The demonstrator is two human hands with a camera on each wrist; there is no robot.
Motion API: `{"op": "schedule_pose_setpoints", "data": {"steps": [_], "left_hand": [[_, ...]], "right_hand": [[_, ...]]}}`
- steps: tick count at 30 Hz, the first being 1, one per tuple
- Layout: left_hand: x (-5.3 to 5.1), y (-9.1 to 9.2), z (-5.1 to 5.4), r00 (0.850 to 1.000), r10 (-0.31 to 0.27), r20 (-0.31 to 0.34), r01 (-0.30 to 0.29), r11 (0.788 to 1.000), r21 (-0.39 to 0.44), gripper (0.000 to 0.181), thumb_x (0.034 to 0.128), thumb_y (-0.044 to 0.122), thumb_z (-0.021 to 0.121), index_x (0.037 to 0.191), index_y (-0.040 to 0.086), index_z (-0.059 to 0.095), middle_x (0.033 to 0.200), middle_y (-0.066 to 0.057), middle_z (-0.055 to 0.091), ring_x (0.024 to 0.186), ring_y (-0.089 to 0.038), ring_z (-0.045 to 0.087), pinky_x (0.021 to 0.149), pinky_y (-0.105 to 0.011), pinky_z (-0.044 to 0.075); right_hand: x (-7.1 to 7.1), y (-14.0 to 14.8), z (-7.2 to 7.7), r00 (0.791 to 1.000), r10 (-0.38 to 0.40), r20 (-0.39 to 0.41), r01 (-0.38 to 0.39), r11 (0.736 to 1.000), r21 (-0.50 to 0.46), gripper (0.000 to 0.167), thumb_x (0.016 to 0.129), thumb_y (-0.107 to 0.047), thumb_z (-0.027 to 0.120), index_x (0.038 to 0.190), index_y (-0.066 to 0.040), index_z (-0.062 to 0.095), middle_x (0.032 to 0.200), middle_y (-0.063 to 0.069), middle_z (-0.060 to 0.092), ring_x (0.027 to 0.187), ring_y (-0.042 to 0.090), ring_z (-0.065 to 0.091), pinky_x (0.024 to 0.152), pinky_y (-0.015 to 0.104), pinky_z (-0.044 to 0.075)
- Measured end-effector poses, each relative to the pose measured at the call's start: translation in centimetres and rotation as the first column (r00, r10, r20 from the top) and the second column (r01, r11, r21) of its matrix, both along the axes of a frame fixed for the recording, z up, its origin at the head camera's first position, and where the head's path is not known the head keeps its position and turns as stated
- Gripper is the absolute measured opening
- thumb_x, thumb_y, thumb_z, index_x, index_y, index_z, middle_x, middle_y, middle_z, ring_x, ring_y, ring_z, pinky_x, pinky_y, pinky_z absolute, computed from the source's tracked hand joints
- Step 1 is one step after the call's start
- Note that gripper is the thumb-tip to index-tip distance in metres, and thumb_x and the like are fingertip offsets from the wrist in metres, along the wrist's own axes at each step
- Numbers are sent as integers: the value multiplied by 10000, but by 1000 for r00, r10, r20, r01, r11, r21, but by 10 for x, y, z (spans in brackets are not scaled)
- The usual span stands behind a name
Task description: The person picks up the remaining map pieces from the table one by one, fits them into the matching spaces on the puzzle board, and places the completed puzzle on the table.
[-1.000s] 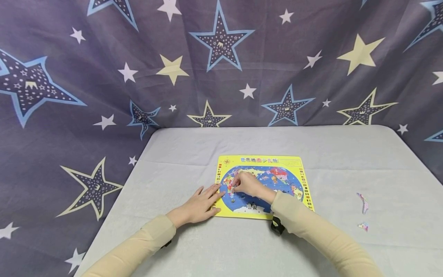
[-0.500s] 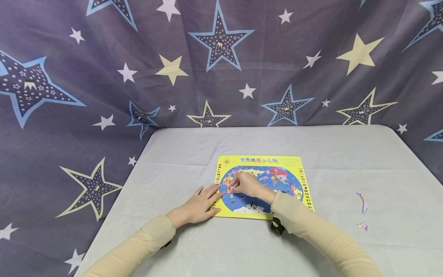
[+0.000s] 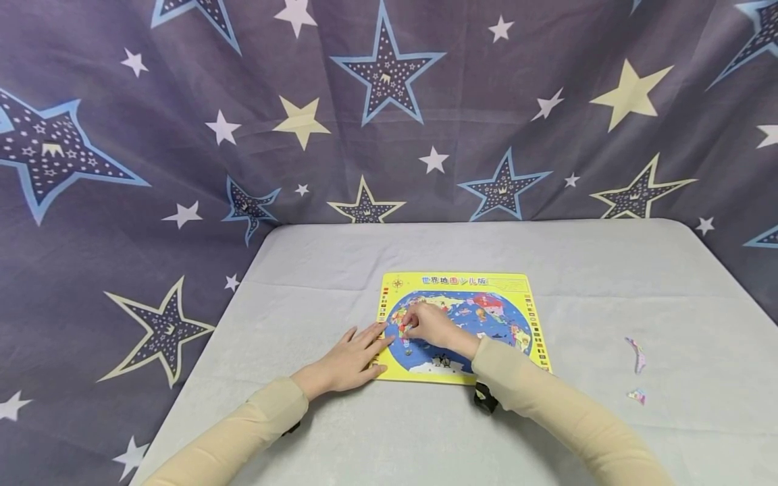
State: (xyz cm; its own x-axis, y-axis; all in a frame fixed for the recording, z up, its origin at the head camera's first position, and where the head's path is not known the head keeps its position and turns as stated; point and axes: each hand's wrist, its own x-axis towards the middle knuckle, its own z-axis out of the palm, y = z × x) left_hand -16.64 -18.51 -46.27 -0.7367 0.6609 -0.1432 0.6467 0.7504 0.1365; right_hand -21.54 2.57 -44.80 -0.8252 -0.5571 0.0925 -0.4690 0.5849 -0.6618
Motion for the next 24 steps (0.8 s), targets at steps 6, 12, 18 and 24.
{"op": "schedule_pose_setpoints", "data": {"steps": [6,12,18,24], "left_hand": [[0,0,0,1000,3,3,-3,1000,-1,582,923,502,278,1419,202,230,1483,-48,106,1348,-185,92,1024,-520,132],[0,0,1,1000,-1,9,0,1000,12,579,924,492,292,1415,190,244,1480,-63,116,1346,-208,105,1019,-530,135],[0,0,2,1000,0,16,0,1000,14,580,924,489,295,1417,189,238,1480,-66,114,1346,-212,103,1021,-530,132],[1,1,3,1000,3,16,-4,1000,9,583,923,490,292,1419,189,232,1481,-61,106,1348,-206,95,1023,-525,129]], "right_hand": [[-4,5,-2,998,57,10,-57,998,-27,122,738,-54,697,843,-14,651,720,25,589,611,86,501,564,208,417],[-5,18,1,991,111,68,-107,992,-63,144,765,-34,667,903,-3,645,744,42,583,660,112,533,585,206,437],[-3,35,10,988,104,116,-97,993,-62,185,786,-43,644,961,15,633,813,65,606,710,129,557,608,228,451],[0,53,18,989,79,125,-73,996,-53,230,799,-68,635,1013,15,625,888,95,628,767,158,581,634,248,469]]}}
